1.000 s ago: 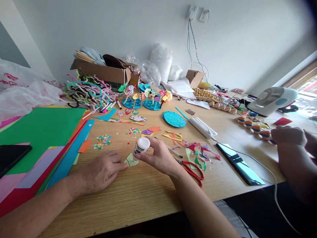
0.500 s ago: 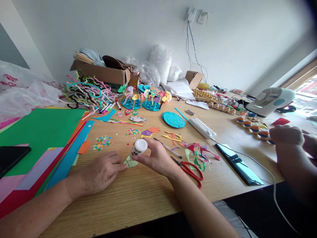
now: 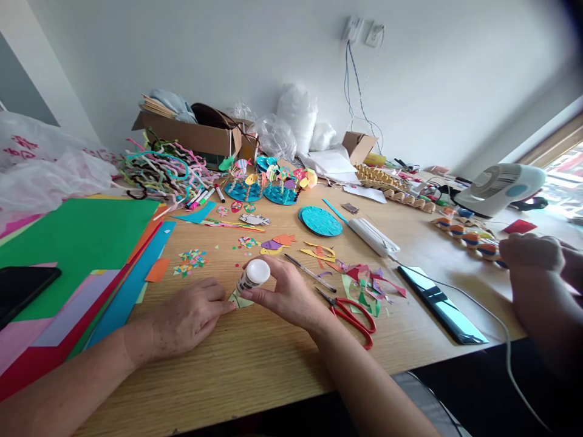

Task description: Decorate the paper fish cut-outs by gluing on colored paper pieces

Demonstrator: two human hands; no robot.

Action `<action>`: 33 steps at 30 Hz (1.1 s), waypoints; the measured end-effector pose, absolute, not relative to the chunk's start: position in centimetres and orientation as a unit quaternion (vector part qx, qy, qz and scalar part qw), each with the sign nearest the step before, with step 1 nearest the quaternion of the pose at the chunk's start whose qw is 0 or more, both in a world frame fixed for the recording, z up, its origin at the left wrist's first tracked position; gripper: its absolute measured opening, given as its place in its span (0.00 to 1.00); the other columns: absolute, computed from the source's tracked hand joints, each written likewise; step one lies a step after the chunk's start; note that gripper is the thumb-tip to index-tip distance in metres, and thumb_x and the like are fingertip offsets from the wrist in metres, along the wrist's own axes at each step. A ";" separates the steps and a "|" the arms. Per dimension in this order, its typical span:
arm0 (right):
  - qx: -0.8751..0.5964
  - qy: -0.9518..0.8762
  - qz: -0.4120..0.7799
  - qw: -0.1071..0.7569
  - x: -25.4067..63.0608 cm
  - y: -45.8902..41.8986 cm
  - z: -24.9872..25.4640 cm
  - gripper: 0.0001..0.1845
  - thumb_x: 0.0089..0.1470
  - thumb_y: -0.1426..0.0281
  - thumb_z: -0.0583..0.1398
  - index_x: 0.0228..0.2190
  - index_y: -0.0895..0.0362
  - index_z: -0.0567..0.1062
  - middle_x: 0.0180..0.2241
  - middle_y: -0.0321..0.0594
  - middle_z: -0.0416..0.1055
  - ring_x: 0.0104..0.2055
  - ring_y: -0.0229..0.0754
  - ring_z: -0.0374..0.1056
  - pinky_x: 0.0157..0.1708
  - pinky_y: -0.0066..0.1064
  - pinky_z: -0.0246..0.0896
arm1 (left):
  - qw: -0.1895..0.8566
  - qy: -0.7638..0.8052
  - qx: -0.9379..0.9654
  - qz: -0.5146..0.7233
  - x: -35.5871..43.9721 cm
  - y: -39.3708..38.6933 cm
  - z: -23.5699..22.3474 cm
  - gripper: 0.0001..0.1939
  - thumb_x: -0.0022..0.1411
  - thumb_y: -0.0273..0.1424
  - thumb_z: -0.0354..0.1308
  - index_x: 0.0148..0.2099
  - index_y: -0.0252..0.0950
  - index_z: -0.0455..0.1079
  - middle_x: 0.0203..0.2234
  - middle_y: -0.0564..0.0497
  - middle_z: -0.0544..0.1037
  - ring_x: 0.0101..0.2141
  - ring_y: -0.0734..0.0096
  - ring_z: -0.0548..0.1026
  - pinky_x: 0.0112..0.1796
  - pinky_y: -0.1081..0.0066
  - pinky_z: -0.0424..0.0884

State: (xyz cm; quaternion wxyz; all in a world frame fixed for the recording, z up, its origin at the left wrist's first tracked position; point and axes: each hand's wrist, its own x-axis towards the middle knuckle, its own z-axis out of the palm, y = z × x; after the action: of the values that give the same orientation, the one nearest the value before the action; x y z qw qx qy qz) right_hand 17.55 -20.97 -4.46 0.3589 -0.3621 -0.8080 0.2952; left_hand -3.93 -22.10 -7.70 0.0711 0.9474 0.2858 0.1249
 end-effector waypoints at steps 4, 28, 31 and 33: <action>-0.366 -0.805 0.295 0.363 17.5 -20.9 -4.5 0.10 0.48 0.65 0.64 0.30 0.58 0.71 0.31 0.37 0.71 0.33 0.38 0.66 0.34 0.27 0.58 | 0.072 0.286 0.948 0.119 -4.0 -22.1 -7.7 0.18 0.57 0.17 0.48 0.45 0.39 0.70 0.32 0.49 0.72 0.35 0.65 0.69 0.36 0.68 0.68; -0.402 -0.797 0.291 0.345 18.6 -21.2 -4.0 0.10 0.47 0.65 0.64 0.27 0.58 0.70 0.26 0.34 0.68 0.29 0.36 0.63 0.29 0.26 0.56 | 0.081 0.293 0.947 0.105 -4.1 -22.2 -7.6 0.18 0.57 0.17 0.48 0.45 0.38 0.70 0.34 0.48 0.72 0.36 0.64 0.69 0.37 0.66 0.68; -0.412 -0.791 0.284 0.352 18.5 -21.1 -3.9 0.09 0.47 0.66 0.64 0.30 0.58 0.71 0.28 0.35 0.69 0.29 0.36 0.63 0.29 0.26 0.56 | 0.081 0.293 0.947 0.102 -4.0 -22.2 -7.7 0.19 0.56 0.17 0.48 0.45 0.39 0.70 0.33 0.49 0.72 0.36 0.64 0.69 0.37 0.66 0.68; -0.408 -0.787 0.291 0.359 18.4 -21.1 -3.9 0.09 0.47 0.66 0.64 0.30 0.58 0.71 0.29 0.35 0.69 0.29 0.36 0.63 0.29 0.26 0.56 | 0.082 0.292 0.947 0.107 -4.0 -22.2 -7.7 0.19 0.56 0.16 0.48 0.45 0.39 0.70 0.33 0.50 0.72 0.36 0.64 0.69 0.37 0.67 0.68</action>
State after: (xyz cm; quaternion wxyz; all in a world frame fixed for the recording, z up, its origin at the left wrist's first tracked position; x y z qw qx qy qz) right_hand 18.44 -21.11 -3.89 0.3588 -0.4077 -0.7875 0.2914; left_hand -3.98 -22.21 -7.68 0.0824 0.9467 0.2924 0.1067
